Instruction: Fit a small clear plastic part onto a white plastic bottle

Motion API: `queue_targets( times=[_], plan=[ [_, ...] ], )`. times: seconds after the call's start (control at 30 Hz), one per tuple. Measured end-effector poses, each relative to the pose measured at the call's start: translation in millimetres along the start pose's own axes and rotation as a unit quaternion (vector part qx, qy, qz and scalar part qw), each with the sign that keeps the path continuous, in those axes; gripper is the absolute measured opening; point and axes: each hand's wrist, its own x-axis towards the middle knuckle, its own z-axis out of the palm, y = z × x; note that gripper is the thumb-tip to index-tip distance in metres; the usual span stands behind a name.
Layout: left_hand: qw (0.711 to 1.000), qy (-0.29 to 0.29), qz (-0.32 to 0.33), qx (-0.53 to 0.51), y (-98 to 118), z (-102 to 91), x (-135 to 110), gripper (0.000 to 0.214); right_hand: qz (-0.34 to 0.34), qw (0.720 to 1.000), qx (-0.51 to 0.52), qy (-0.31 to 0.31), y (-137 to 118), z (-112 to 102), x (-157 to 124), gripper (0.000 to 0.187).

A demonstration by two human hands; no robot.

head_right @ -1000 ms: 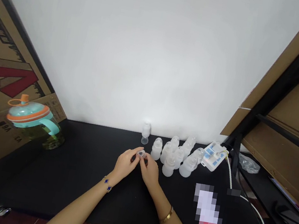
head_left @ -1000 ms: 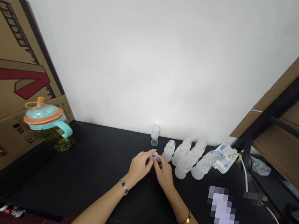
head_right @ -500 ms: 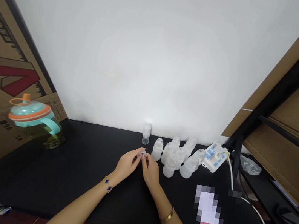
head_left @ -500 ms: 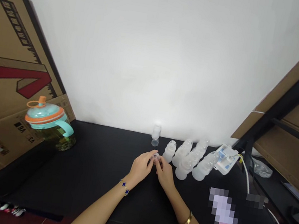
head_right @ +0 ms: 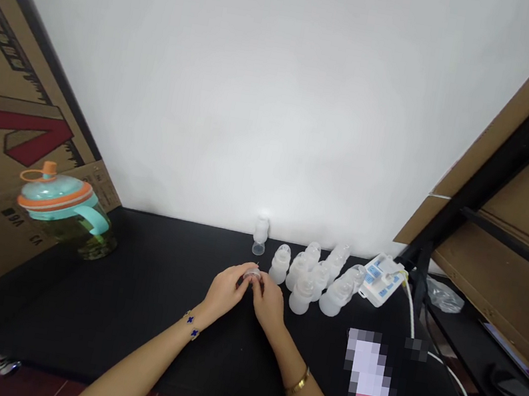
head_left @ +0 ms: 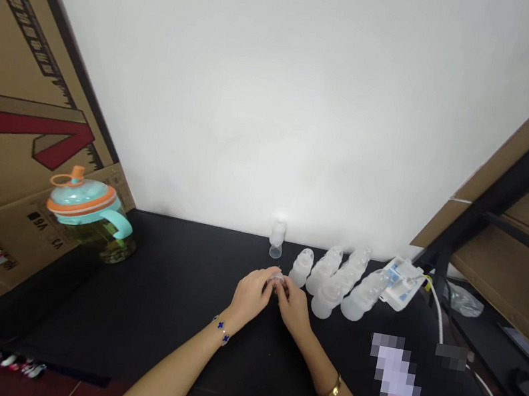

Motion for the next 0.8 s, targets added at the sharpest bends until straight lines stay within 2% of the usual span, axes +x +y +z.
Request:
queue_targets(
  times=[0.5,0.8],
  plan=[
    [1.000,0.012,-0.010,-0.003,1.5,2.7,-0.6,0.032,-0.016,0.999,-0.046,0.024,0.6,2.2,-1.2,0.036],
    [1.000,0.002,-0.019,-0.013,2.3,1.4,0.3,0.031,-0.016,1.000,-0.013,0.020,0.7,2.2,-0.8,0.036]
  ],
)
